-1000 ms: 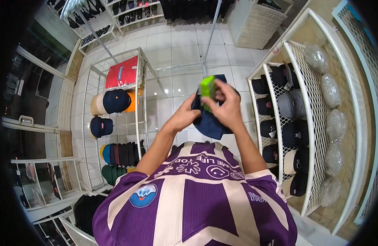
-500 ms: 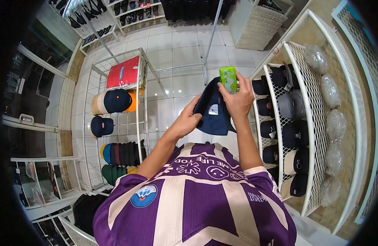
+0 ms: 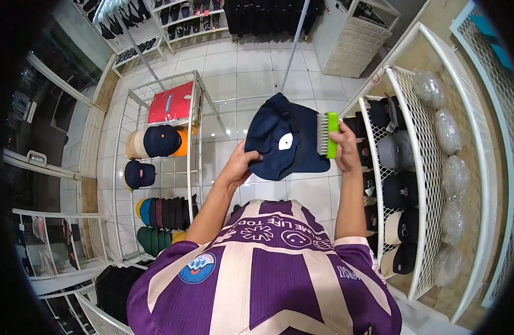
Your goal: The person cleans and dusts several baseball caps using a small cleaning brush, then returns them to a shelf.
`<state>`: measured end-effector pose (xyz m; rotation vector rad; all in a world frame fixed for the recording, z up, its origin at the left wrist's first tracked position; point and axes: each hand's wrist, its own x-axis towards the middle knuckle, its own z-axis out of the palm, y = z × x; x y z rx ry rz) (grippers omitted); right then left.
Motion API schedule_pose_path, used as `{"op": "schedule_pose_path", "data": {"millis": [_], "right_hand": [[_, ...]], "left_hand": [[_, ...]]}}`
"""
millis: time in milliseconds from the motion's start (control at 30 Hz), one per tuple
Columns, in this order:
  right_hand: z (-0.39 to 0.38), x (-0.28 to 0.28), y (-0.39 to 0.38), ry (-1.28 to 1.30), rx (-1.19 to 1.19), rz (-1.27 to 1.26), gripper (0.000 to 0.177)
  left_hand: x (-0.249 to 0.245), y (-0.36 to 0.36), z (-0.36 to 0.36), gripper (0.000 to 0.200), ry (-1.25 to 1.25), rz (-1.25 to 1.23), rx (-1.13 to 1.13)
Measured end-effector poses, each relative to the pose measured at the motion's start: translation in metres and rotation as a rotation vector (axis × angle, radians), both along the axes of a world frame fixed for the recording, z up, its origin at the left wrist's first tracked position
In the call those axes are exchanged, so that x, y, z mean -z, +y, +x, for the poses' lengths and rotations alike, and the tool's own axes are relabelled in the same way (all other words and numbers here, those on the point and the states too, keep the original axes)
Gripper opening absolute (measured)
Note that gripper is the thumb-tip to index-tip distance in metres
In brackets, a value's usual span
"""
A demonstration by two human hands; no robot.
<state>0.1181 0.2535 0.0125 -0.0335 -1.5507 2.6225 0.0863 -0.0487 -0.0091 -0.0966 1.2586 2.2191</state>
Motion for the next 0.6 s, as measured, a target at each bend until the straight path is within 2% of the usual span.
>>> {"op": "schedule_pose_path", "data": {"millis": [67, 133, 233, 267, 333, 367, 400, 467, 533, 567, 600], "right_hand": [[-0.007, -0.008, -0.008, -0.004, 0.017, -0.017, 0.042], [-0.017, -0.018, -0.011, 0.013, 0.043, 0.167, 0.045], [-0.023, -0.049, -0.018, 0.038, -0.046, 0.38, 0.051], [-0.026, -0.056, -0.023, 0.077, -0.118, 0.487, 0.052], [-0.034, -0.063, -0.033, 0.132, -0.202, 0.534, 0.056], [-0.036, -0.069, -0.041, 0.161, -0.28, 0.627, 0.056], [-0.035, -0.076, -0.05, 0.19, -0.361, 0.718, 0.057], [-0.035, -0.081, -0.067, 0.2, -0.38, 0.673, 0.055], [-0.037, -0.084, -0.076, 0.26, -0.034, 1.051, 0.052], [-0.033, -0.09, -0.077, 0.263, 0.164, 1.295, 0.054], [-0.032, -0.088, -0.08, 0.259, 0.168, 1.294, 0.054]], "left_hand": [[0.004, 0.003, 0.001, 0.055, 0.064, 0.001, -0.001], [-0.002, 0.003, -0.001, 0.057, 0.124, -0.001, -0.012], [-0.02, -0.001, -0.01, 0.075, 0.515, -0.213, -0.09], [-0.031, -0.006, -0.012, 0.075, 0.644, -0.376, -0.158], [-0.043, -0.019, -0.027, 0.062, 0.869, -0.427, -0.023], [-0.057, -0.026, -0.025, 0.039, 0.766, -0.428, 0.118], [-0.061, -0.029, -0.025, 0.039, 0.751, -0.432, 0.111], [-0.064, -0.033, -0.027, 0.03, 0.8, -0.571, 0.318], [-0.063, -0.03, -0.021, 0.028, 0.843, -0.544, 0.227], [-0.062, -0.028, -0.015, 0.027, 0.75, -0.57, 0.145], [-0.06, -0.025, -0.009, 0.026, 0.658, -0.594, 0.067]]}}
